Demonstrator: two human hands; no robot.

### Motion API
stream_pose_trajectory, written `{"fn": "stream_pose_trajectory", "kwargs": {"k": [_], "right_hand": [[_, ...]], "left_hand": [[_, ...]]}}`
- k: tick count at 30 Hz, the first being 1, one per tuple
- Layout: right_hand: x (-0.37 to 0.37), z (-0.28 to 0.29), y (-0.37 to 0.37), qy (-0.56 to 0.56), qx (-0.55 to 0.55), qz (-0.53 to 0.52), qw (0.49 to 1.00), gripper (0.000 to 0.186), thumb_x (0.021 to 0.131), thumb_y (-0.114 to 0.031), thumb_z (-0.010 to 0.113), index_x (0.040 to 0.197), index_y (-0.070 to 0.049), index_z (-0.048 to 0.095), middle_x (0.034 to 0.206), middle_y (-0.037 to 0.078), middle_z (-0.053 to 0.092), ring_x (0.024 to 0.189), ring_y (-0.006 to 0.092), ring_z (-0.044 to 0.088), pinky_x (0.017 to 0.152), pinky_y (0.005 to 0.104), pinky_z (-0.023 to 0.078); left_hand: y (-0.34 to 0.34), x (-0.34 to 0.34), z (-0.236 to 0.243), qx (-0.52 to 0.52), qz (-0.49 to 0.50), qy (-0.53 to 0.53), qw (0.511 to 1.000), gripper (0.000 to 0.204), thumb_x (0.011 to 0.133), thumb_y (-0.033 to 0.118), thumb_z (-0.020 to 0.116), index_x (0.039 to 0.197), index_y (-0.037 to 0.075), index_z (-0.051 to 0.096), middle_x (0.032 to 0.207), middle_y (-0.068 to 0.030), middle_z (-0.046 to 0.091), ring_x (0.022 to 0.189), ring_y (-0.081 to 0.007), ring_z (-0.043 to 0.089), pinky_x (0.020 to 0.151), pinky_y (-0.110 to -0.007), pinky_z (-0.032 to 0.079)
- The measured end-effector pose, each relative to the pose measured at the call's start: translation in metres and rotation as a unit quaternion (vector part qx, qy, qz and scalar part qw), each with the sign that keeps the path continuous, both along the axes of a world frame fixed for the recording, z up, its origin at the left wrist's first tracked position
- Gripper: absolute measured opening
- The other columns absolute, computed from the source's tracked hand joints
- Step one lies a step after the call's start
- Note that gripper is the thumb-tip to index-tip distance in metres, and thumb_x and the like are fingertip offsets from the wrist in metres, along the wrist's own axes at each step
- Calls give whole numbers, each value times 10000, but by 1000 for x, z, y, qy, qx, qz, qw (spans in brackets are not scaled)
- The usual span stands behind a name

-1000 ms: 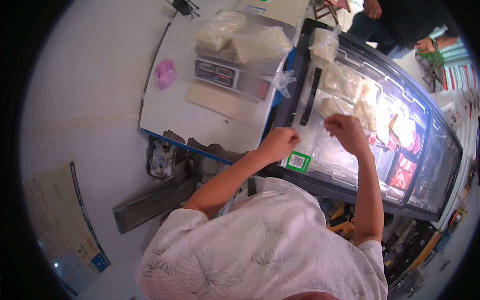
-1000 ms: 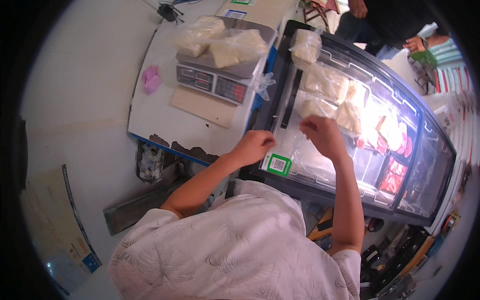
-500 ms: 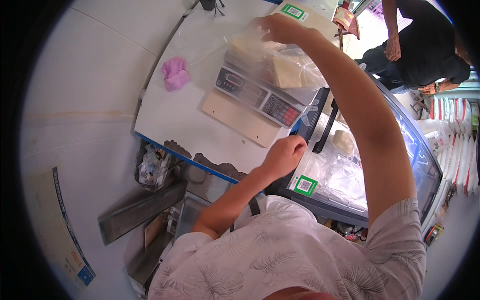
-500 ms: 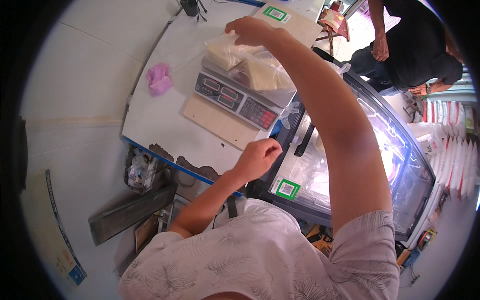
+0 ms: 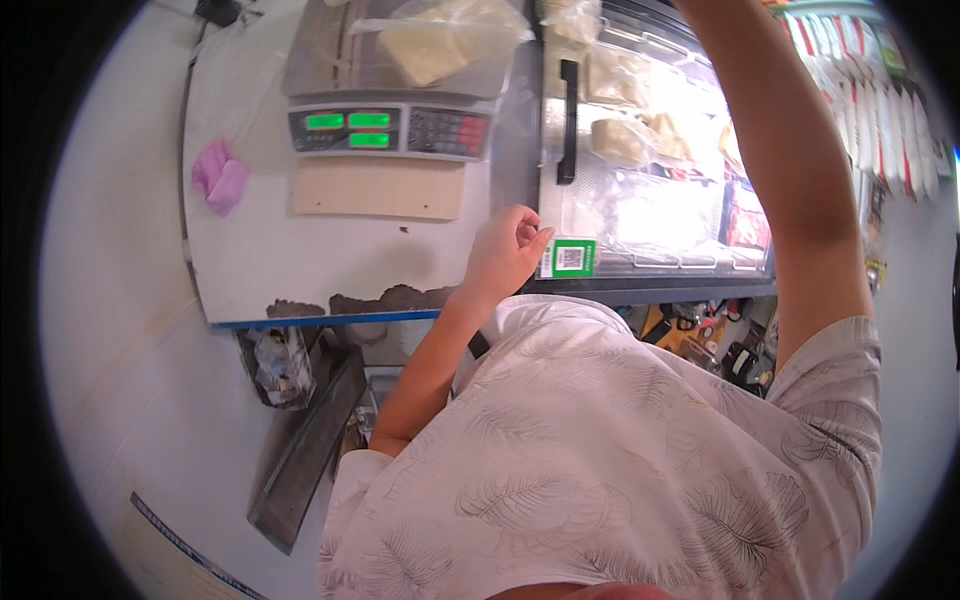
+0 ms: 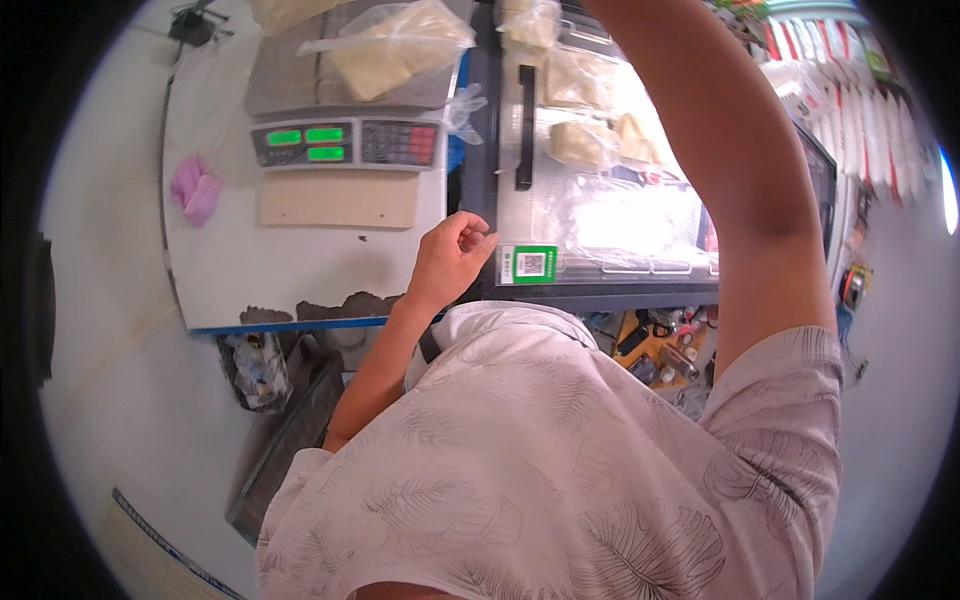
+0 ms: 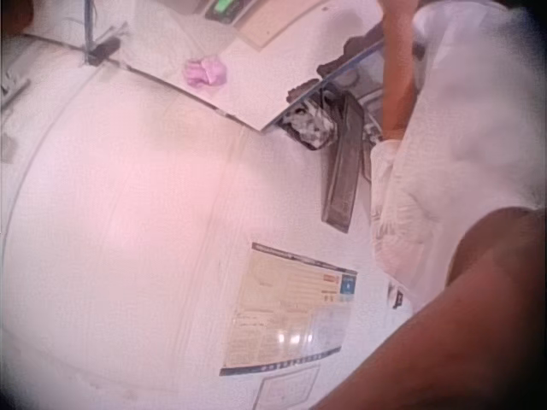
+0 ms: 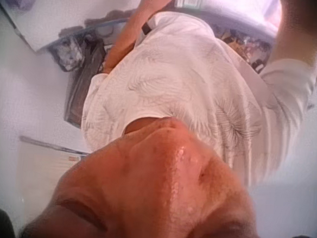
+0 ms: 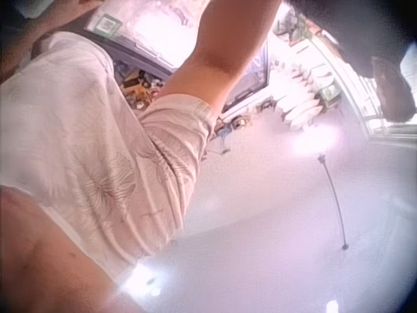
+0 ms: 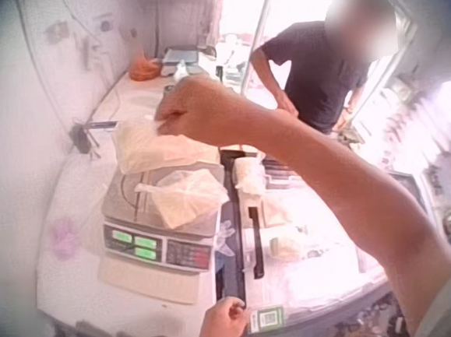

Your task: The person retrieves a piece of raw meat from a refrigerated display case, weighs it on a digital scale, and then chops it into smaller pieces on a cutting board using a cleaver. The chopped meat is then placed into a plastic bag.

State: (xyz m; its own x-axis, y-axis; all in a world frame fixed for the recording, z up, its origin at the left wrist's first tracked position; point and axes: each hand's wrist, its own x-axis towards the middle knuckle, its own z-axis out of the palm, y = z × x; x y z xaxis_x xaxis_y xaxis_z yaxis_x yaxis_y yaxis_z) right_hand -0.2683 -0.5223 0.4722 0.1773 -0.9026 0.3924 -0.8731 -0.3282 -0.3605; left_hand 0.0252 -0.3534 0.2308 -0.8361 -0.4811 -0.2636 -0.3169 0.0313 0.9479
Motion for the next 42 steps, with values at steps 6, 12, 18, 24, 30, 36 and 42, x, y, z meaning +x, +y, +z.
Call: {"fn": "stream_pose_trajectory", "kwargs": {"k": [6, 12, 18, 24, 30, 36, 42], "right_hand": [[-28, 64, 242, -191, 247, -273, 910, 173, 944, -179, 750, 1030, -43, 813, 858, 65, 753, 719, 178, 676, 651, 344, 517], [4, -16, 395, -361, 384, -461, 714, 178, 935, -168, 763, 1012, -10, 793, 738, -28, 645, 606, 46, 498, 560, 236, 384], [9, -134, 513, -537, 383, -488, 572, 129, 928, -96, 761, 986, 19, 760, 754, 5, 633, 598, 72, 502, 546, 273, 388], [-6, -178, 527, -535, 382, -475, 585, 160, 924, -116, 779, 968, 36, 751, 748, 13, 627, 605, 81, 507, 536, 268, 392], [-39, -214, 523, -534, 423, -397, 615, 154, 891, -122, 778, 893, 29, 746, 716, 7, 589, 594, 90, 510, 513, 291, 420], [-37, -231, 516, -545, 433, -424, 580, 148, 885, -73, 794, 796, -1, 701, 657, -16, 534, 552, 82, 472, 477, 287, 360], [-34, -255, 516, -583, 374, -450, 564, 192, 881, -84, 797, 741, -31, 677, 651, -6, 531, 531, 95, 457, 479, 299, 333]], "left_hand": [[67, -51, -14, -94, -110, -55, 988, 684, 867, 480, 879, 1193, -40, 575, 1183, -226, 609, 1084, -360, 631, 963, -441, 536], [137, -103, -45, -106, -31, -132, 985, 786, 871, 435, 874, 1306, -82, 473, 1298, -303, 592, 1211, -457, 617, 1020, -470, 530], [175, -99, -33, -241, 23, -12, 970, 480, 899, 48, 732, 1310, -51, 504, 1297, -287, 583, 1265, -462, 578, 1077, -469, 492], [202, -113, -49, -323, -128, 121, 930, 362, 776, -131, 633, 1114, -14, 575, 1168, -201, 592, 1162, -428, 592, 1026, -470, 503], [205, -131, -113, -428, -187, 64, 882, 42, 810, 23, 650, 801, 18, 691, 1007, -191, 635, 1083, -389, 607, 962, -497, 506], [206, -130, -113, -482, -229, 13, 846, 103, 801, 60, 693, 782, 50, 793, 1182, -140, 667, 1258, -345, 566, 1089, -501, 460], [204, -124, -116, -446, -269, -45, 852, 101, 769, 41, 744, 855, 61, 793, 1361, -178, 604, 1439, -389, 488, 1217, -546, 390]]}}
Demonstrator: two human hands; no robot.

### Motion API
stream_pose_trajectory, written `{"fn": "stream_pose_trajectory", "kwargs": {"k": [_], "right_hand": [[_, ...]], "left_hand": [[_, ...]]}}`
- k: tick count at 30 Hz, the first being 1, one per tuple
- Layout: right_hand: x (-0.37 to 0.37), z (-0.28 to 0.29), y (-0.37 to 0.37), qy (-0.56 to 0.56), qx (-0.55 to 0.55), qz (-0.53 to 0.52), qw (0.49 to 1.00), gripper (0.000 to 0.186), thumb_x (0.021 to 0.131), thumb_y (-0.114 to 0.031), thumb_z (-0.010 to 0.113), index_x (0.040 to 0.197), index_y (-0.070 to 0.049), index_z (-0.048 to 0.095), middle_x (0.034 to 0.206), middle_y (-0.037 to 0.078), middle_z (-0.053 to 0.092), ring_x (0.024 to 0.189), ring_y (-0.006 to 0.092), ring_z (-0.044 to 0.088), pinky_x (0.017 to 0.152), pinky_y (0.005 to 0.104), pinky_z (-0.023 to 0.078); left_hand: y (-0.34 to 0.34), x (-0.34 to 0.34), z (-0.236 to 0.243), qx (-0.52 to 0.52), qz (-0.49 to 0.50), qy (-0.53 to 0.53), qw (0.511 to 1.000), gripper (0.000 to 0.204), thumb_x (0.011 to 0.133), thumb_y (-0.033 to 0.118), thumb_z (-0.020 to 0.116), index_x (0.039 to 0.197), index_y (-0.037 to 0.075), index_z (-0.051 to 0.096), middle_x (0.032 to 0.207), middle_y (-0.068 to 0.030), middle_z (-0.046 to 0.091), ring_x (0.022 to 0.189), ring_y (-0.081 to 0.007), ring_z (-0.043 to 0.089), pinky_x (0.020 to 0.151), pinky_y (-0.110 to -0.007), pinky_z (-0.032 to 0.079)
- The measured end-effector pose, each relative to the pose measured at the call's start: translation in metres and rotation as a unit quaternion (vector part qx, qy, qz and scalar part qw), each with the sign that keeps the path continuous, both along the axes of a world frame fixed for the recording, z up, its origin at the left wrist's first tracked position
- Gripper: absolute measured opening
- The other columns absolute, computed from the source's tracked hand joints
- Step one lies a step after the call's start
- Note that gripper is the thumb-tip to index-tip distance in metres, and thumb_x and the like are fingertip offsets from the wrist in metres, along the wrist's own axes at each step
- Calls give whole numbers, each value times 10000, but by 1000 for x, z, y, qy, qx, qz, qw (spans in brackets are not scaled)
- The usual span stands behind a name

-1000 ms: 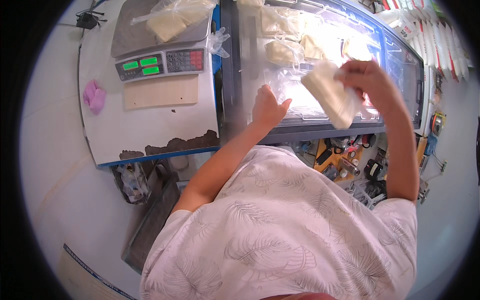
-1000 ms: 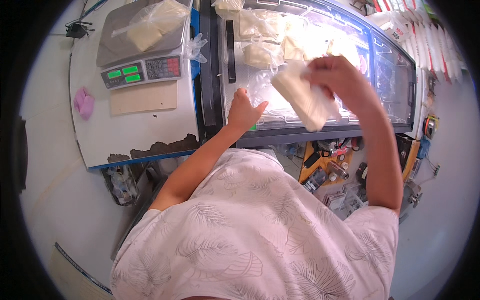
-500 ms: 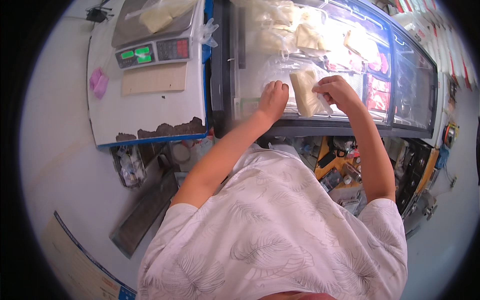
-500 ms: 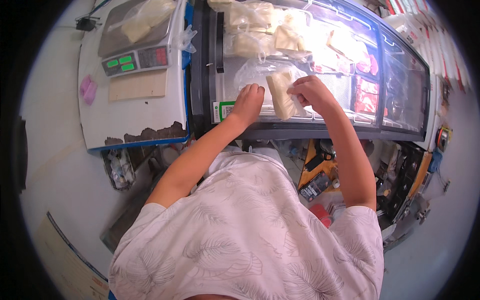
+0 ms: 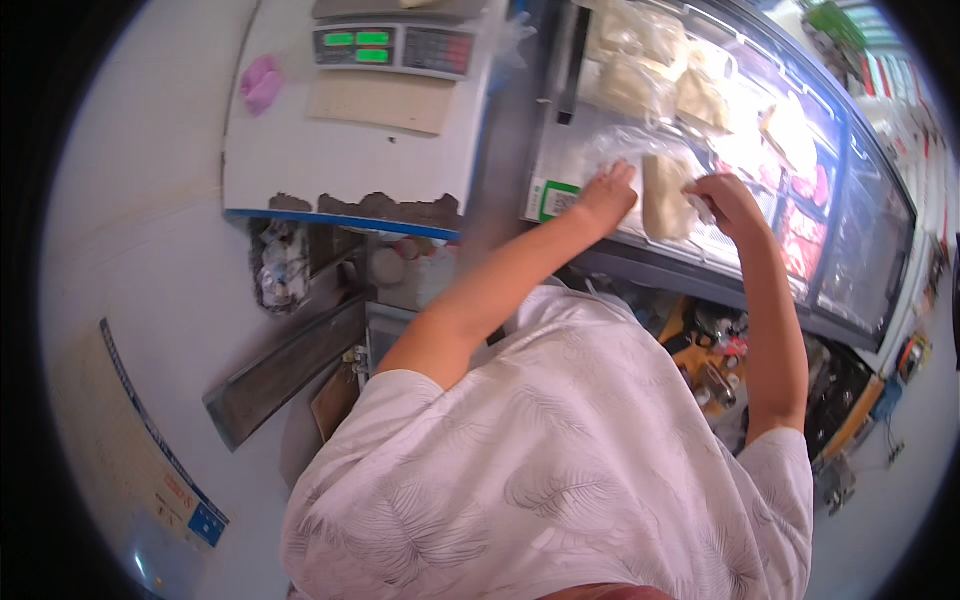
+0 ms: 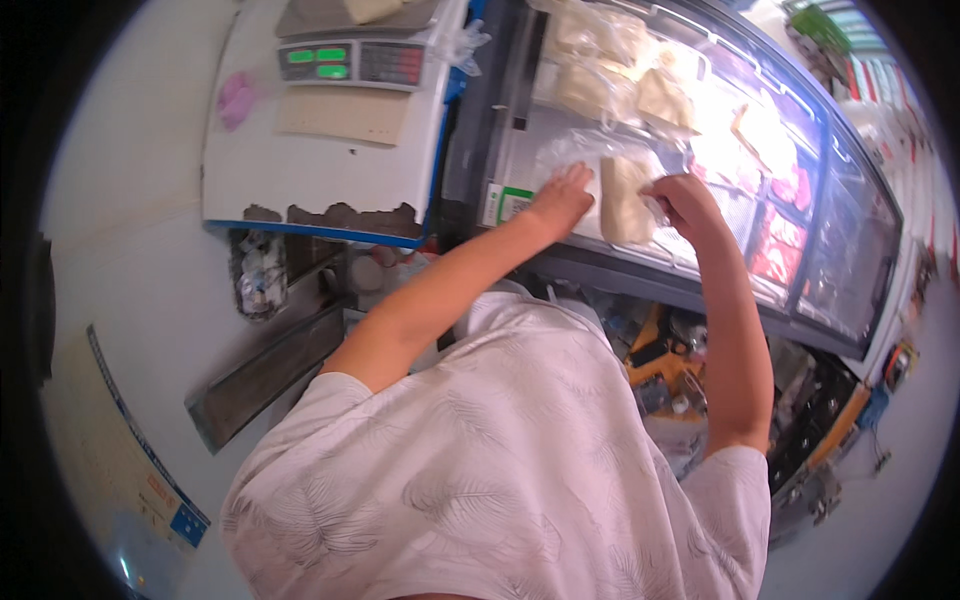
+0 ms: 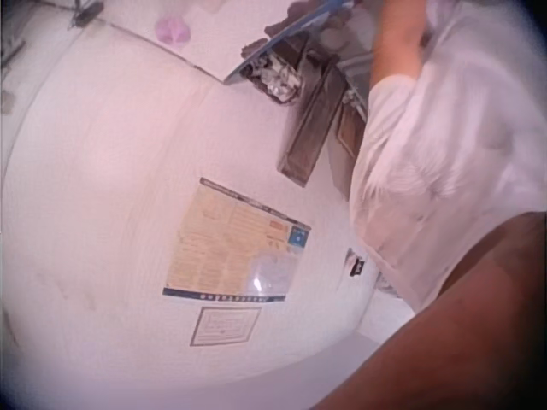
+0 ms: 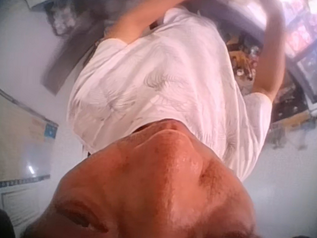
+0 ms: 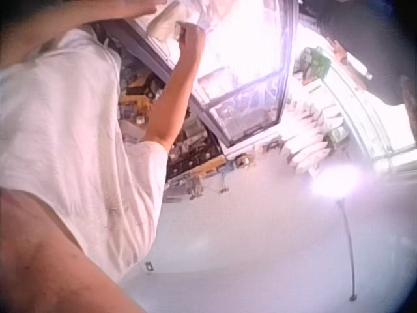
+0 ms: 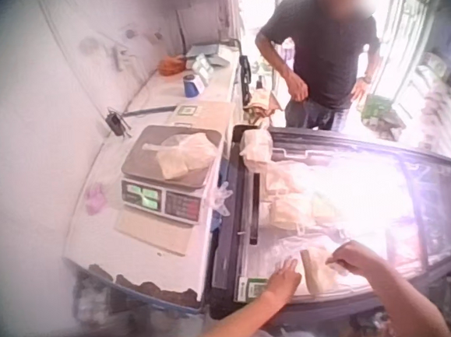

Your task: The person retrieves a piece of raw meat from a refrigerated display case, weighs it on a digital scale, and then chops it into smaller pieces on a cutting board using a cleaver. The chopped meat is then placed into a plastic bag.

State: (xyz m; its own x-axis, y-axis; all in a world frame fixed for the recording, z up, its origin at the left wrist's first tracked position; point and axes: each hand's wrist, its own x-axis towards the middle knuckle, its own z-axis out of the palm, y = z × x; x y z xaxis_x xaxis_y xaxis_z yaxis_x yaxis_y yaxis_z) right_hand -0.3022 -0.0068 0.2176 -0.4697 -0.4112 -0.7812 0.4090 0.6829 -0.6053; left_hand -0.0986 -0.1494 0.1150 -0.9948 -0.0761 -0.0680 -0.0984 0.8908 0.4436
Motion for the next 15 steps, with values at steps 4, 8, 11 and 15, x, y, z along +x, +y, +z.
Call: {"fn": "stream_pose_trajectory", "kwargs": {"k": [4, 8, 11, 15], "right_hand": [[-3, -10, 3, 5, -3, -54, 999, 158, 896, -85, 785, 775, -21, 705, 658, -15, 528, 547, 93, 456, 493, 300, 344], [-9, -6, -3, 30, 2, -67, 997, 102, 904, -63, 776, 835, 6, 748, 682, -12, 551, 566, 89, 473, 505, 285, 359], [-12, -3, -6, 35, 1, -56, 998, 83, 907, -49, 773, 859, 18, 760, 696, -6, 567, 580, 88, 482, 510, 276, 370], [-11, 0, -11, 39, -2, -79, 996, 73, 904, -36, 774, 864, 23, 759, 699, -3, 579, 579, 87, 488, 508, 271, 381]], "left_hand": [[-4, 1, -9, 20, -21, 36, 999, 124, 765, 48, 757, 885, 69, 781, 1350, -189, 597, 1464, -391, 476, 1226, -539, 384], [-9, 1, -5, -11, -63, 30, 997, 128, 748, 65, 773, 875, 77, 783, 1326, -176, 601, 1433, -371, 502, 1209, -516, 398], [-16, 1, 7, -14, -99, 16, 995, 138, 738, 64, 773, 876, 66, 776, 1263, -152, 632, 1333, -345, 553, 1135, -482, 445], [-8, 10, 17, 72, -105, 22, 992, 149, 758, 74, 757, 903, 39, 749, 1119, -129, 681, 1145, -297, 614, 1012, -433, 485]]}}
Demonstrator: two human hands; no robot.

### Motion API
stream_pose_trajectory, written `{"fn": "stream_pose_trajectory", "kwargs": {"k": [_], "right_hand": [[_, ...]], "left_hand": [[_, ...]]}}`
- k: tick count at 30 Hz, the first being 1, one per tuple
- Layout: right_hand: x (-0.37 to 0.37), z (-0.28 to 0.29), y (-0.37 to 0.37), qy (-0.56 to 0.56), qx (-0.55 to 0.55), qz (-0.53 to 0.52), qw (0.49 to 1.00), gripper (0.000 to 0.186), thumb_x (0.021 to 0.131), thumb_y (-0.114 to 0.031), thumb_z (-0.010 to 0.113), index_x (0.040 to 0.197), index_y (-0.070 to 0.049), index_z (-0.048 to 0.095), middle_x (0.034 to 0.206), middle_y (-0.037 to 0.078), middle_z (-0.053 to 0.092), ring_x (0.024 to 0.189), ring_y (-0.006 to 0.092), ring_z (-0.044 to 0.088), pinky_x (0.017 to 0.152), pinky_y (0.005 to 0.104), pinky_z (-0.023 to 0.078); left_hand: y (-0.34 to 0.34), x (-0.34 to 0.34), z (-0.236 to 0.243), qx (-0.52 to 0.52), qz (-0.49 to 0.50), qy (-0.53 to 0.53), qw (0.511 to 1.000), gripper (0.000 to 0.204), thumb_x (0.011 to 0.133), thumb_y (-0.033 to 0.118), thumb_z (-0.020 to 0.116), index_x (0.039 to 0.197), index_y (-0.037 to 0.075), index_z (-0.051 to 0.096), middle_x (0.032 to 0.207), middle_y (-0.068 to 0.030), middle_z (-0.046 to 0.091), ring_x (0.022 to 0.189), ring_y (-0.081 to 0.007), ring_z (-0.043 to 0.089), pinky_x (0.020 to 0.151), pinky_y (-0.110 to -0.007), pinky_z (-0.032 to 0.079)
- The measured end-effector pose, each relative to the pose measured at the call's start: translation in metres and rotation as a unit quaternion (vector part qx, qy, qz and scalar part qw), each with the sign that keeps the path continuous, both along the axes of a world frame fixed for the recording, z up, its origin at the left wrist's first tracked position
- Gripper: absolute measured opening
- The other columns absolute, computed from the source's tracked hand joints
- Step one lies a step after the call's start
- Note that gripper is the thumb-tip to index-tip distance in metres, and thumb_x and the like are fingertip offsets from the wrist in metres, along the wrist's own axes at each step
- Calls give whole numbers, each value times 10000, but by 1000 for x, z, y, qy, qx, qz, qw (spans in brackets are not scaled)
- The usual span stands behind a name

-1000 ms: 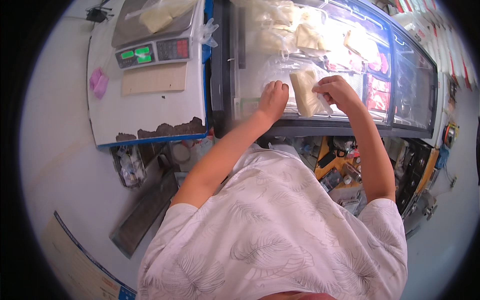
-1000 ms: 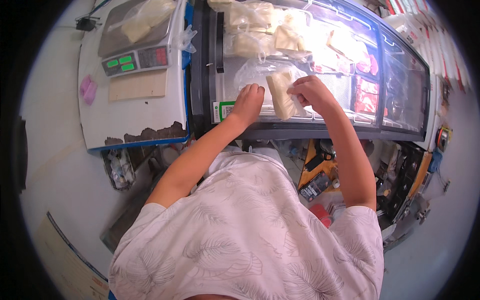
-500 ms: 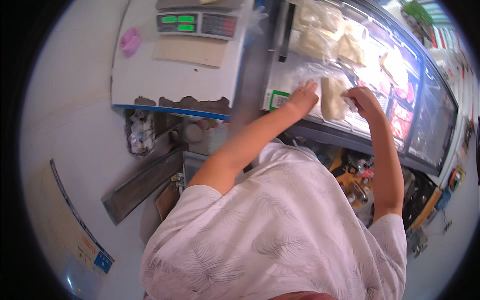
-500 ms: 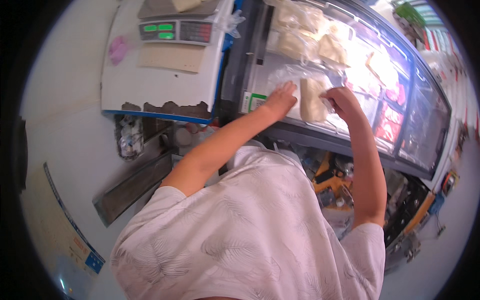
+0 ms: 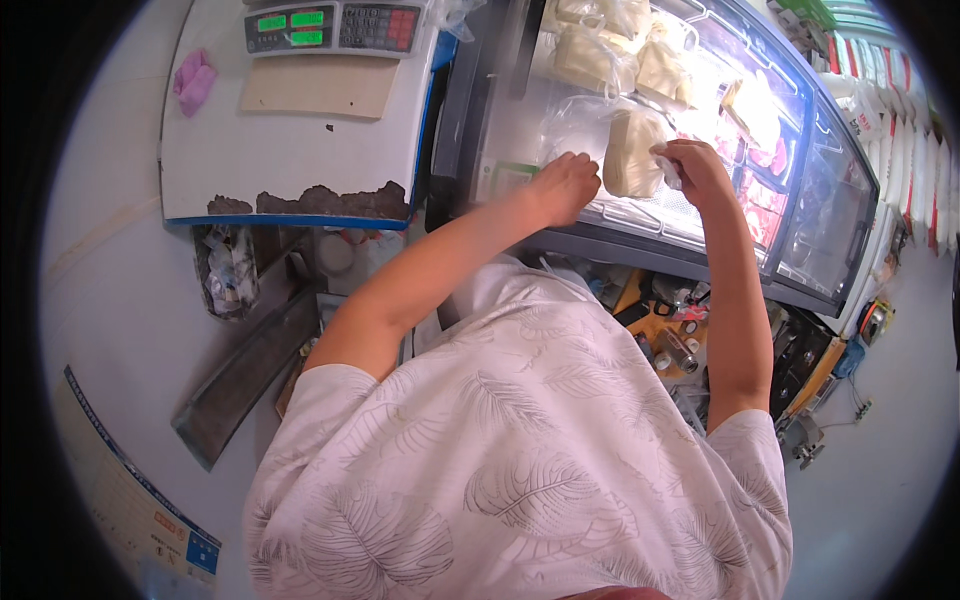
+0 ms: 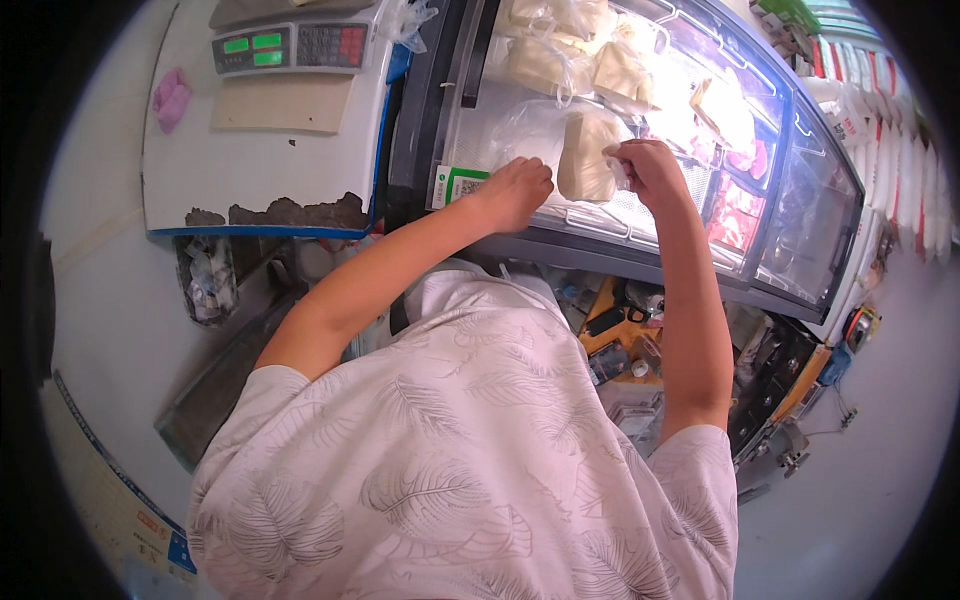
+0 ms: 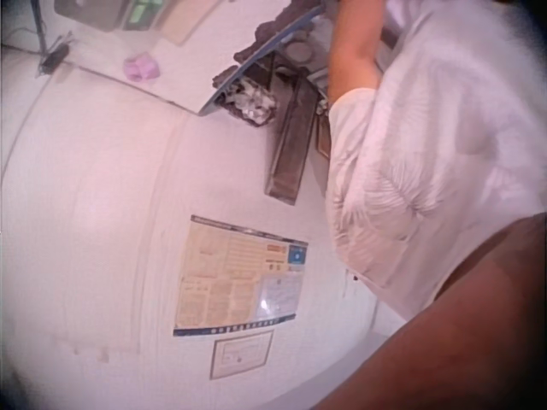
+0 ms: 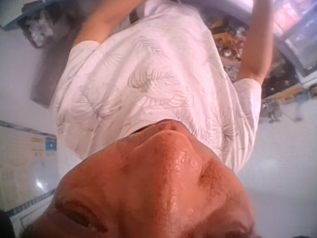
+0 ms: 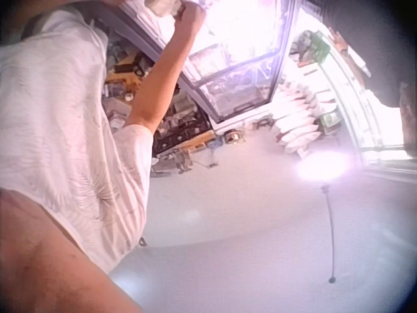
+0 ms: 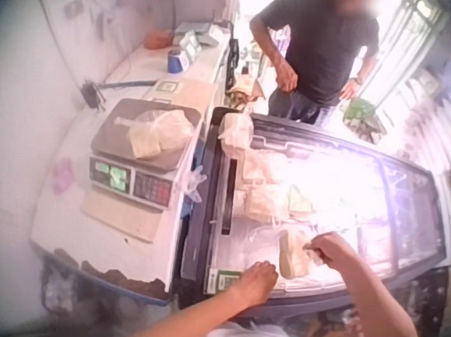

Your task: The person retrieves a piece of raw meat from a refrigerated display case, weighs it on a digital scale, and then chops it into smaller pieces on a cutting board using a cleaver. The chopped meat is then placed into a plastic bag.

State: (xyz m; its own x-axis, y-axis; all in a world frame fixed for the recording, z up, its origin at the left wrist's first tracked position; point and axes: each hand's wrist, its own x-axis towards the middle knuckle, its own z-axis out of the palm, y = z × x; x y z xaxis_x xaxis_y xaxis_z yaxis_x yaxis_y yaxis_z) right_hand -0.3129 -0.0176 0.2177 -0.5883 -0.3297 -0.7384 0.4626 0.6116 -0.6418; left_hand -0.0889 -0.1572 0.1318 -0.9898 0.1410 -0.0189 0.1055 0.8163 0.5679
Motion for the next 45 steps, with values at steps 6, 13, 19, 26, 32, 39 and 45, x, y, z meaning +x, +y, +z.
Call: {"fn": "stream_pose_trajectory", "kwargs": {"k": [6, 13, 19, 26, 32, 39, 45], "right_hand": [[-3, 6, -7, -7, 2, 3, 1000, 60, 903, -33, 777, 882, 21, 763, 711, -4, 597, 579, 83, 496, 514, 263, 394], [-4, 0, -1, -5, 36, 28, 999, 101, 910, -59, 790, 936, 36, 768, 761, 11, 633, 635, 86, 541, 565, 261, 425], [18, 15, -16, 39, 53, 61, 996, 112, 908, -64, 766, 896, 46, 748, 706, -11, 566, 577, 92, 475, 504, 274, 371], [36, -2, -19, 95, 93, 117, 984, 183, 909, -85, 764, 932, 96, 747, 709, 83, 660, 576, 145, 608, 538, 304, 494], [56, -17, -21, 362, 162, 319, 861, 272, 923, -257, 755, 935, 15, 755, 852, 191, 774, 804, 349, 766, 770, 458, 583], [82, 82, -246, 459, -199, 284, 818, 338, 934, -170, 775, 1251, -66, 722, 1153, 162, 763, 969, 344, 734, 891, 416, 580], [52, 66, -466, 695, -280, 398, 530, 209, 925, -199, 732, 1026, -19, 763, 886, 153, 756, 814, 372, 711, 794, 464, 581]], "left_hand": [[24, 15, -25, -27, 4, 53, 998, 131, 782, 92, 722, 908, 71, 748, 1026, -97, 681, 1084, -280, 635, 969, -415, 480], [8, 22, 14, 44, -92, -14, 995, 107, 771, 124, 715, 855, 111, 781, 1006, -69, 671, 1078, -264, 638, 942, -412, 476], [-3, 24, 13, 23, -57, -22, 998, 141, 751, 163, 716, 856, 104, 790, 999, -60, 680, 1038, -266, 650, 915, -423, 483], [-10, 25, 15, -23, -12, -62, 998, 170, 773, 177, 724, 904, 88, 788, 1045, -93, 708, 1063, -285, 670, 924, -434, 490], [-25, 47, 52, 63, 105, 23, 992, 260, 897, 283, 744, 969, 33, 754, 1078, -160, 699, 1076, -338, 669, 968, -470, 503], [-41, 51, 35, 194, 453, 48, 869, 346, 854, 95, 834, 1128, 15, 638, 1038, -163, 690, 981, -367, 685, 861, -468, 540], [-37, 46, 14, 388, 421, 18, 820, 142, 924, 97, 777, 962, 20, 664, 879, -137, 714, 763, -299, 704, 714, -419, 551]]}}
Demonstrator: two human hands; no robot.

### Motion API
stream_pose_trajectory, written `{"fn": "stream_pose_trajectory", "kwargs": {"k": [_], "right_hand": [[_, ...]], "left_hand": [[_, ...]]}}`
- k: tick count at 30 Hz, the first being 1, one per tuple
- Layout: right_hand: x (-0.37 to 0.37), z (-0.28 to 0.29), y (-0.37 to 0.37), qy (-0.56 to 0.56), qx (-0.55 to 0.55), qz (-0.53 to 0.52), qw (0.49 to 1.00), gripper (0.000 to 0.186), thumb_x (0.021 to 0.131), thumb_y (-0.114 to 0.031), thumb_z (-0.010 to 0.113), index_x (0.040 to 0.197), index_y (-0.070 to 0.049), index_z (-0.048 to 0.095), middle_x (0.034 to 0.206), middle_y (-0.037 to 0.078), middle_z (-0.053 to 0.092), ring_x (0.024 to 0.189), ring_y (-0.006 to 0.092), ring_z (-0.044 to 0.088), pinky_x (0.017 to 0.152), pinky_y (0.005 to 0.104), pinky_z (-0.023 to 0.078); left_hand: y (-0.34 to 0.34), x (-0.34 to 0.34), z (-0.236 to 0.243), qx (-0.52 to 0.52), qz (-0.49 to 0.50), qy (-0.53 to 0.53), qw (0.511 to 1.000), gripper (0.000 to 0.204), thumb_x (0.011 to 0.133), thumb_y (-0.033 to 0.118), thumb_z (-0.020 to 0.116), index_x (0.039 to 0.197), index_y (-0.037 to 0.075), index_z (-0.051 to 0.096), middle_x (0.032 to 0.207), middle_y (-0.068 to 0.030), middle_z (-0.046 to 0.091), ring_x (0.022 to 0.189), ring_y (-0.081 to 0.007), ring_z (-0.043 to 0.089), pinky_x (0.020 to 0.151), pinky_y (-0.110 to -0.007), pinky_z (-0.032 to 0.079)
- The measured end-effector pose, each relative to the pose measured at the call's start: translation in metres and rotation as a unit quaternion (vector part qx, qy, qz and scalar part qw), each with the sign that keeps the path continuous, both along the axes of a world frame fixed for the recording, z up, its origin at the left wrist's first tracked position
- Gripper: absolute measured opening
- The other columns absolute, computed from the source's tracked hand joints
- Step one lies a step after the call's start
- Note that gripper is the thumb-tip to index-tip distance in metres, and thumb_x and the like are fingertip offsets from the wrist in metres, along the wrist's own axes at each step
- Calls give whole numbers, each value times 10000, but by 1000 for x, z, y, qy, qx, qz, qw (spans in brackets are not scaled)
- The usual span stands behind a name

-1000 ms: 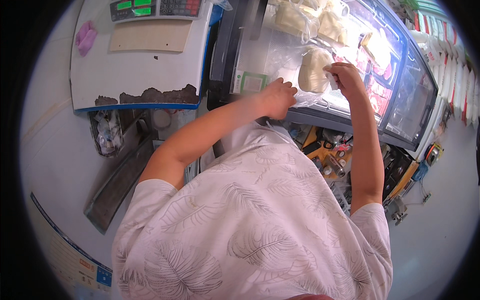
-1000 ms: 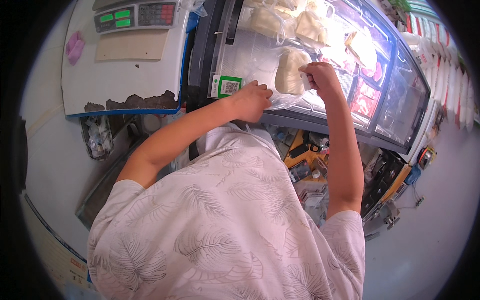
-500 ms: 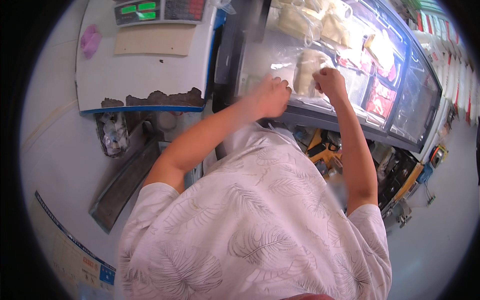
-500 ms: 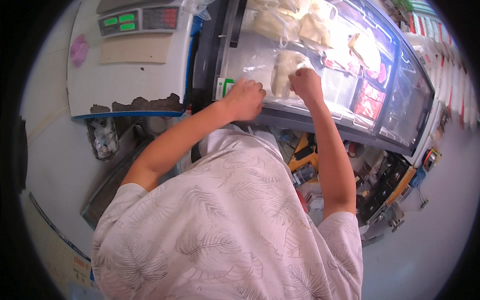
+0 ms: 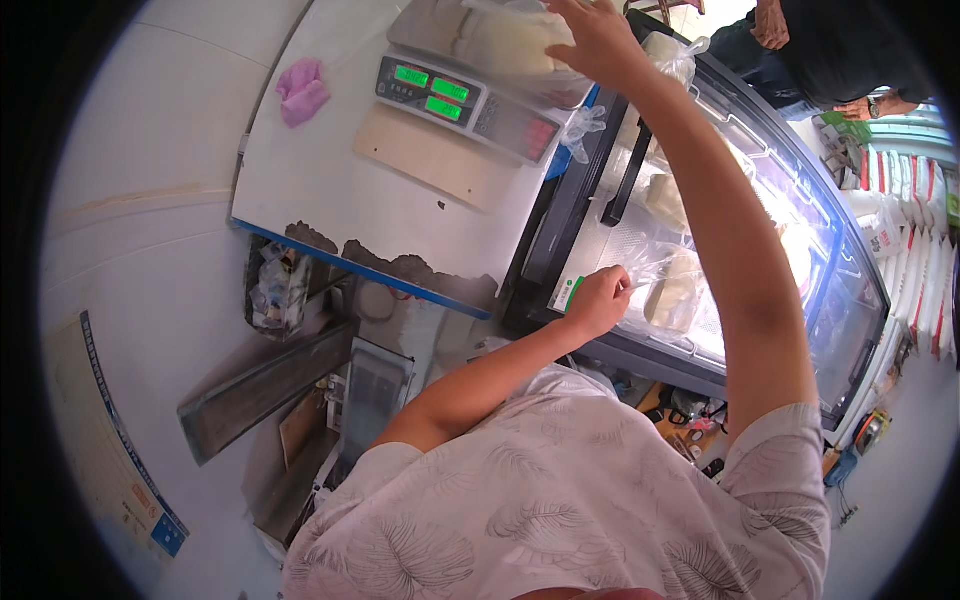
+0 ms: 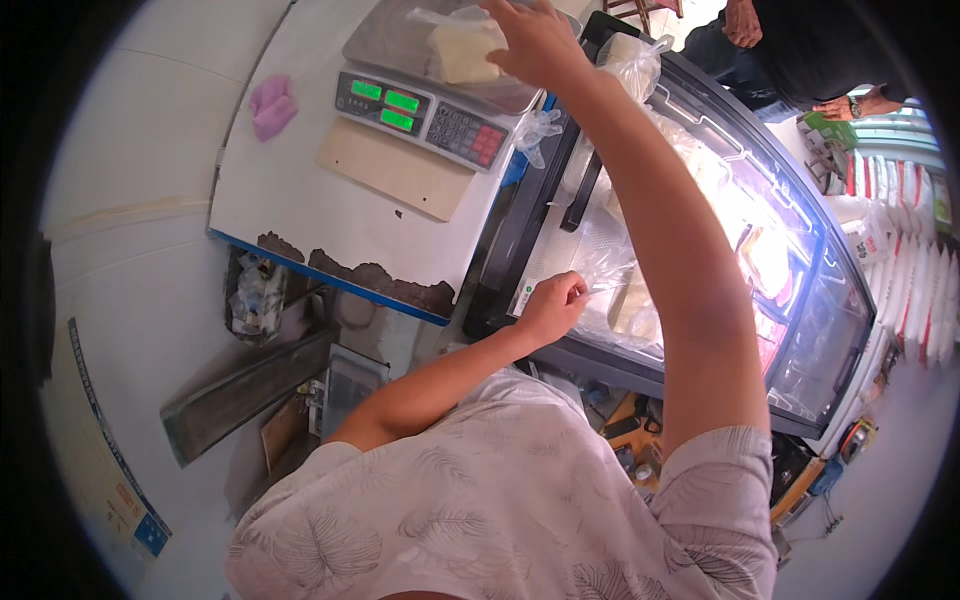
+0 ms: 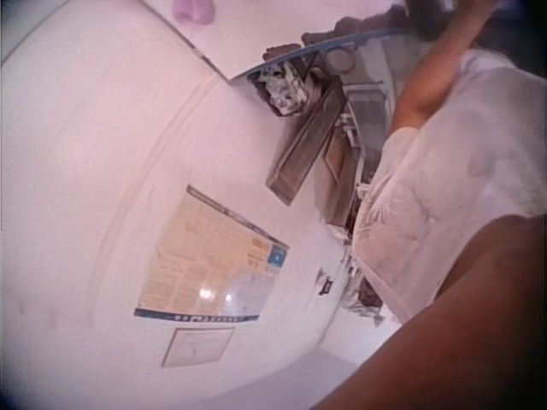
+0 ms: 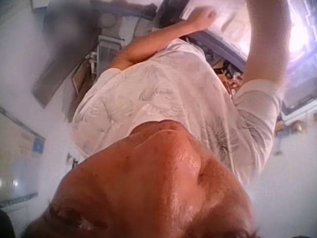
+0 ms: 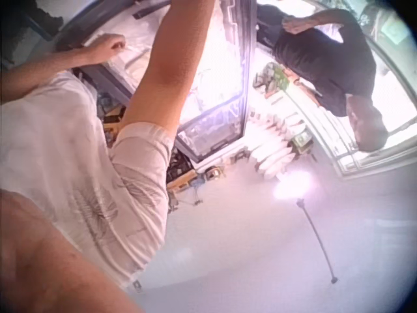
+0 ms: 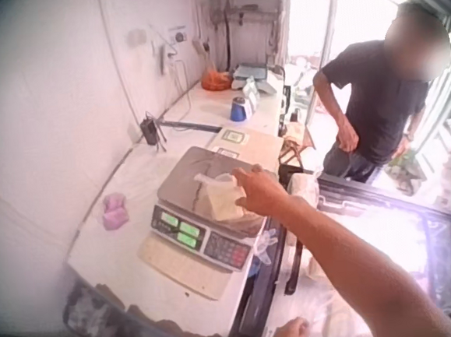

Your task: The person retrieves a piece of raw meat from a refrigerated display case, weighs it on a digital scale, and then chops it into smaller pieces on a cutting board using a cleaver. The chopped meat is then placed into a plastic bag.

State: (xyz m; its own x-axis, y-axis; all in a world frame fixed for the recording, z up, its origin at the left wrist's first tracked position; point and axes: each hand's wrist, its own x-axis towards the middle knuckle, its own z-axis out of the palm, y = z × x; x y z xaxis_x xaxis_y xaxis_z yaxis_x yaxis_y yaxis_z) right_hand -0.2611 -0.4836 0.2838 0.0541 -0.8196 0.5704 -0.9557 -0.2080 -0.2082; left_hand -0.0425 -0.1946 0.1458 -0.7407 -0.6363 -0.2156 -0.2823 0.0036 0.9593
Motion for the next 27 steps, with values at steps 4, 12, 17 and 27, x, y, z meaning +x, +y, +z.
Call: {"fn": "stream_pose_trajectory", "kwargs": {"k": [4, 12, 17, 27], "right_hand": [[-33, -2, -33, 98, 160, 31, 982, 229, 934, -236, 655, 956, -28, 749, 896, 204, 752, 853, 449, 714, 825, 536, 577], [-16, 108, 155, -143, 393, -90, 904, 280, 985, -172, 736, 1239, -55, 722, 1014, 67, 717, 951, 144, 647, 881, 308, 523], [5, 102, 323, -495, 368, -192, 763, 181, 983, -158, 682, 1079, -6, 697, 916, -4, 648, 856, 84, 556, 803, 279, 481], [40, -24, 423, -787, 221, -277, 506, 172, 958, -76, 677, 1105, -9, 736, 941, 11, 704, 823, 86, 638, 727, 233, 488]], "left_hand": [[4, -7, -6, 41, 14, -4, 999, 162, 935, 173, 771, 972, 43, 682, 851, -112, 709, 788, -242, 710, 736, -406, 553], [-4, -22, -25, 396, 93, 24, 913, 223, 966, 185, 753, 1065, 20, 641, 892, -71, 685, 786, -150, 663, 676, -321, 524], [7, -39, 4, 116, 146, -17, 982, 224, 1026, 222, 709, 998, 9, 645, 731, -96, 602, 667, -204, 574, 645, -381, 477], [37, -32, 52, -90, 91, 44, 991, 138, 996, 69, 695, 1115, 37, 634, 771, -124, 684, 664, -261, 665, 641, -392, 520]]}}
